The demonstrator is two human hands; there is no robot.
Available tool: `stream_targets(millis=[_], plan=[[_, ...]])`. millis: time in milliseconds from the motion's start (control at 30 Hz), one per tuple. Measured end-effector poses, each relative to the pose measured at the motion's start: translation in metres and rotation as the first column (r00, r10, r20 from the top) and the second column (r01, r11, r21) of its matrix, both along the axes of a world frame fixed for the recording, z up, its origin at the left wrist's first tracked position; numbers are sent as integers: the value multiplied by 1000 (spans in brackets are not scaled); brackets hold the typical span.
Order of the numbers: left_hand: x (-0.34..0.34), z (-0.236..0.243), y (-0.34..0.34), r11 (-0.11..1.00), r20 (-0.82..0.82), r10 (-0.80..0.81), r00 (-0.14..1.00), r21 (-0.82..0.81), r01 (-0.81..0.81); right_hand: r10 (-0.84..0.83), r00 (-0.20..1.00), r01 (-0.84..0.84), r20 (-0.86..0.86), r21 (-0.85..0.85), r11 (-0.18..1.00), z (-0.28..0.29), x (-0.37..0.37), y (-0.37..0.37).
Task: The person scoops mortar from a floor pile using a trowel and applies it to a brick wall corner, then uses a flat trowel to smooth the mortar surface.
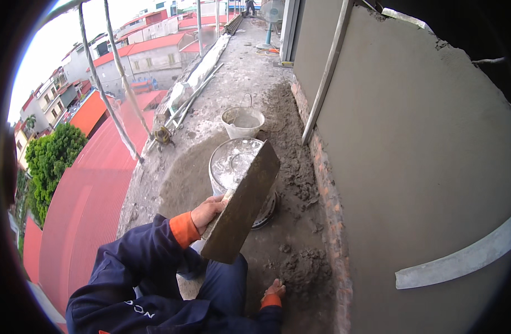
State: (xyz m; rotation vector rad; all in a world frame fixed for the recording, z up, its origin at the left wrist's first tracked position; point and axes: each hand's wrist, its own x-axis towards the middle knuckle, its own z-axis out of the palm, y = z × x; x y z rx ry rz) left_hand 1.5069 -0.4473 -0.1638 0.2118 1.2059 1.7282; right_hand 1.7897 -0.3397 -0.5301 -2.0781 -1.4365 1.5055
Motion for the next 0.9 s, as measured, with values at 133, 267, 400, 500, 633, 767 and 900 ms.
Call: stream_targets(millis=[133,267,400,500,633,767,900], plan=[[-1,14,7,999,-20,-45,999,24,45,-131,963,108,-237,-109,988,43,29,0],[-4,10,6,998,14,-49,999,26,49,-345,761,159,-549,-357,920,72,61,4],[-3,9,17,997,15,-75,997,25,75,-539,514,50,-667,-604,795,44,67,29],[-4,3,18,997,39,-78,996,23,77,-431,568,12,-701,-516,856,85,62,33],[-3,10,17,994,60,-100,993,46,98,216,947,-152,-237,262,953,159,74,42],[1,12,20,997,90,-64,994,55,59,293,832,-445,470,251,860,127,80,60],[-4,-2,24,987,23,-153,988,46,152,365,746,-395,557,-71,916,67,68,61]])
